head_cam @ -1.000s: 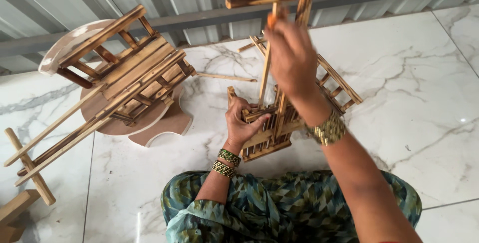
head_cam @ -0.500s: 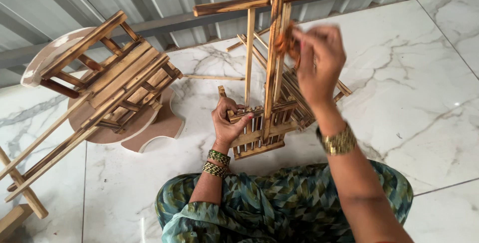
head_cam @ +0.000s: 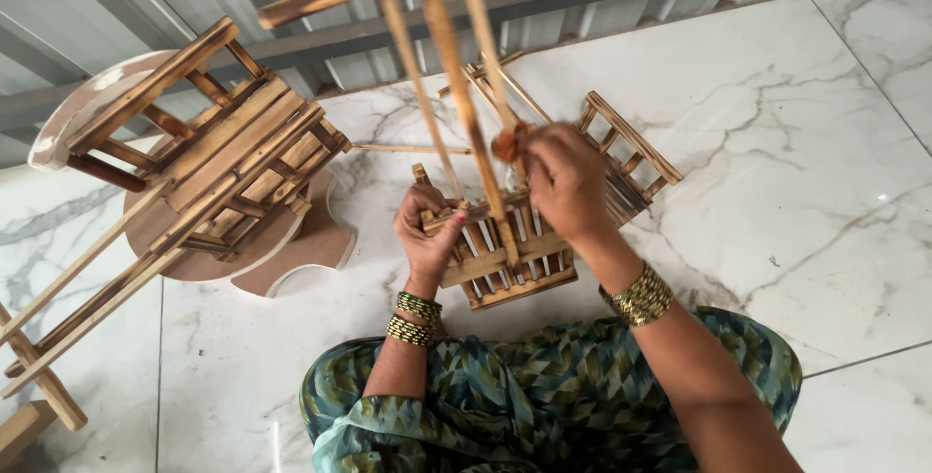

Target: The person sits on the floor holding a small wooden model structure in their lap, wipes and rubs its sticks and frame with an orange cloth, and fits and presses wooden sticks and slats into the frame, turning the model over to work on different sides.

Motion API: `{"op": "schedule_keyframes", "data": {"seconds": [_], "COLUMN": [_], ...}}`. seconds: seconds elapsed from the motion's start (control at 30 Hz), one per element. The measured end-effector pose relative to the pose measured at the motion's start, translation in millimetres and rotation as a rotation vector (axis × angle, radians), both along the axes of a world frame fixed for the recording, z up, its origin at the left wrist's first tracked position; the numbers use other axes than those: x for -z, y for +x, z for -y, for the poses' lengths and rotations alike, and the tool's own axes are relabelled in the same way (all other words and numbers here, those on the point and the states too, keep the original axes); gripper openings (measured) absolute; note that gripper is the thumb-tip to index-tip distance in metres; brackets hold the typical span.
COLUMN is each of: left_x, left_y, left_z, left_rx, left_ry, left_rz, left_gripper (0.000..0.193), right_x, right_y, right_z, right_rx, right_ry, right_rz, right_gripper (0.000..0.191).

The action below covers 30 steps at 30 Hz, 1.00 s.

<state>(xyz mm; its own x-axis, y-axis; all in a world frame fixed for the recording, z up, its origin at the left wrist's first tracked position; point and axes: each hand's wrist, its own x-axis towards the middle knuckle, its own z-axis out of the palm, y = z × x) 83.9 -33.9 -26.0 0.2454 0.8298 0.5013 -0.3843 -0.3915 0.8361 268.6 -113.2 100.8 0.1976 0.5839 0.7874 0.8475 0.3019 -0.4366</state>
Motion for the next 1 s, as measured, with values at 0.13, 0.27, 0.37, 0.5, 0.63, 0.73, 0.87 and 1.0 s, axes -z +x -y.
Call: {"op": "schedule_keyframes", "data": {"seconds": [0.13, 0.27, 0.37, 0.5, 0.63, 0.73, 0.87, 1.0], "left_x": [1, -2, -5, -10, -13, -15, -14, -10], "left_y": [-2, 5, 11, 12, 9, 7, 6, 6], "left_z": [0, 4, 9, 14, 15, 12, 10, 9], "left_rx": [0.025, 0.056, 0.048, 0.031, 0.038, 0.045, 0.067, 0.086], "left_ry": [-0.002, 0.084, 0.129, 0.147, 0.196, 0.196, 0.159, 0.155], "left_rz": [0.008, -0.054, -0.093, -0.117, -0.13, -0.127, -0.089, -0.095], "left_gripper": [0.037, 0.038, 0.039, 0.04, 0.04, 0.042, 0.039, 0.038], "right_x": [-3, -42, -68, -79, -69, -60, -60, -65], "right_y": [1, 19, 17, 6, 9, 19, 32, 33], "right_z": [-7, -29, -36, -40, -52, -58, -57, -53], "right_rx": [-0.07, 0.027, 0.037, -0.105, -0.121, -0.28, -0.477, -0.849], "right_ry": [0.107, 0.266, 0.408, 0.459, 0.468, 0.49, 0.457, 0.288], "right_rz": [-0.085, -0.22, -0.14, -0.225, -0.5, -0.639, -0.813, -1.193], "right_gripper": [0.005, 0.015, 0.023, 0.017, 0.017, 0.016, 0.017, 0.015]}}
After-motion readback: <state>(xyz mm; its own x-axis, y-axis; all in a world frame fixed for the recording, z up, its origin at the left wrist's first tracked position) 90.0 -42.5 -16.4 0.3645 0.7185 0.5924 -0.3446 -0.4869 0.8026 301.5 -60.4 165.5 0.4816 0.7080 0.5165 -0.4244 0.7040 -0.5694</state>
